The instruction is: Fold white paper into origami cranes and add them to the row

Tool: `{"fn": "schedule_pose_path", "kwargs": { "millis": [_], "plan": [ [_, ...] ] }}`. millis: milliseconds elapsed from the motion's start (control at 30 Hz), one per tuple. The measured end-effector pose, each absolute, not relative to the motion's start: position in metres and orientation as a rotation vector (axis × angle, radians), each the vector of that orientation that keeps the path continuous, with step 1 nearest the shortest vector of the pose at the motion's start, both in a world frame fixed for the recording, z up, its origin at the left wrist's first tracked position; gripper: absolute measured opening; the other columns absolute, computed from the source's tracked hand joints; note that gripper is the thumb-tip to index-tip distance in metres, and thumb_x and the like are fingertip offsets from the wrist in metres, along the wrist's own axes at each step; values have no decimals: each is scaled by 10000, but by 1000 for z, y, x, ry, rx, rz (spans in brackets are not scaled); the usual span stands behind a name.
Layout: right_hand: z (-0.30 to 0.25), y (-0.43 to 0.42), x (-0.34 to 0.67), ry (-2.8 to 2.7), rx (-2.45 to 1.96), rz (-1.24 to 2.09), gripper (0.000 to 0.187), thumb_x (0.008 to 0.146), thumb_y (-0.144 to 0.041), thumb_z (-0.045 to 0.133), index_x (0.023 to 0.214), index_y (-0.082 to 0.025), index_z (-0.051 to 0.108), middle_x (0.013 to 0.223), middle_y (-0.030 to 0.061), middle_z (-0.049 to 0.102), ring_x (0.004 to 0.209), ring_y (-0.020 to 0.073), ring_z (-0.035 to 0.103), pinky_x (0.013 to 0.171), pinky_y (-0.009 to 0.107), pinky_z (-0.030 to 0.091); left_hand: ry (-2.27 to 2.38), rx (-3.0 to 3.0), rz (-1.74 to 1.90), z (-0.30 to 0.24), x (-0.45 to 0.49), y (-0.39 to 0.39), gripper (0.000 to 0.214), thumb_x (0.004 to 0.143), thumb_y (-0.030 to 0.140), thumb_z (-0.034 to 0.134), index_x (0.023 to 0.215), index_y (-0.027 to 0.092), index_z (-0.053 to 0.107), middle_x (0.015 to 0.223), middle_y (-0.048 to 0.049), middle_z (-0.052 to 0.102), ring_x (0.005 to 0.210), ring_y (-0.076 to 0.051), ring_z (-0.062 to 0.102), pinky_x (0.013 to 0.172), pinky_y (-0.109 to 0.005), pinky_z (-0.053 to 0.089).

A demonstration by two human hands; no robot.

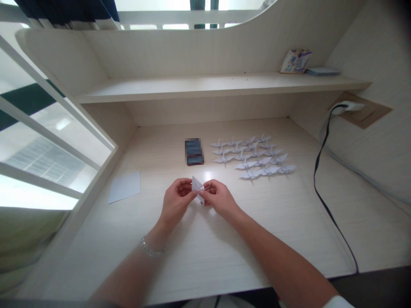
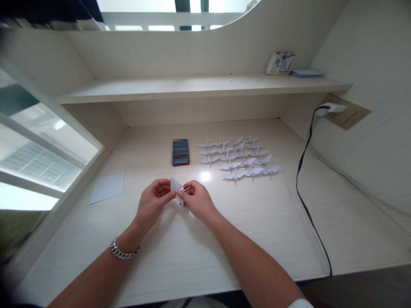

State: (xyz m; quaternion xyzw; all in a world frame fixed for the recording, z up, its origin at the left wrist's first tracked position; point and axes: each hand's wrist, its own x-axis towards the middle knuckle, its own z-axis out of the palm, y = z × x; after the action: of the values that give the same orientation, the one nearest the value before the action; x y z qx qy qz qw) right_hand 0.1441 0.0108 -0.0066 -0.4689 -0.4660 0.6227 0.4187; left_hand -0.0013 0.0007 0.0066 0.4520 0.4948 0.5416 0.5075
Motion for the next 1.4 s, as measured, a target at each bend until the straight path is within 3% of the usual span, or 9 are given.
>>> {"fn": "schedule_pose_path", "kwargs": {
  "millis": [233, 567, 867, 1067, 1233, 1400],
  "plan": [
    [-10, 7, 145, -1268, -1127, 1553, 253, 683, -324, 684, 852, -190, 550, 625, -17, 606, 564, 133, 592, 541, 261, 474, 1274, 1116, 1158, 5, -5, 1, 211, 669, 322, 713, 725, 121, 679, 673, -44, 676, 613, -141, 607, 598, -254, 497],
    [-9, 11, 146, -1271, -1070, 1615, 271, 649, -261, 694, 866, -178, 555, 537, -46, 587, 503, 123, 576, 541, 261, 468, 1158, 759, 1227, 9, -2, 0, 248, 596, 281, 775, 760, 120, 684, 717, -46, 681, 650, -139, 620, 626, -267, 507],
    [-8, 12, 145, -1240, -1054, 1642, 248, 635, -334, 715, 760, -171, 575, 613, -23, 594, 528, 116, 565, 535, 255, 464, 1145, 755, 1253, 8, 0, 0, 285, 579, 255, 782, 810, 133, 667, 705, -15, 673, 616, -112, 609, 608, -243, 502],
    [-7, 10, 144, -1220, -1095, 1545, 271, 708, -438, 638, 699, -178, 562, 625, -17, 575, 551, 109, 522, 505, 229, 434, 1214, 920, 1247, 6, 3, -2, 347, 592, 306, 770, 866, 118, 668, 716, -48, 694, 603, -133, 616, 564, -240, 495],
    [-10, 11, 146, -1274, -1109, 1420, 238, 742, -401, 603, 667, -183, 546, 561, -32, 511, 509, 104, 452, 491, 232, 360, 1158, 890, 1165, 8, 2, -3, 333, 606, 259, 766, 894, 131, 661, 745, -47, 700, 642, -129, 627, 584, -224, 497],
    [-9, 12, 146, -1226, -1087, 1513, 226, 760, -395, 574, 687, -182, 549, 578, -26, 526, 505, 108, 457, 488, 235, 351, 1175, 926, 1204, 9, 4, -3, 357, 588, 218, 770, 909, 106, 663, 722, -55, 699, 618, -124, 615, 580, -225, 495]
  ]
}}
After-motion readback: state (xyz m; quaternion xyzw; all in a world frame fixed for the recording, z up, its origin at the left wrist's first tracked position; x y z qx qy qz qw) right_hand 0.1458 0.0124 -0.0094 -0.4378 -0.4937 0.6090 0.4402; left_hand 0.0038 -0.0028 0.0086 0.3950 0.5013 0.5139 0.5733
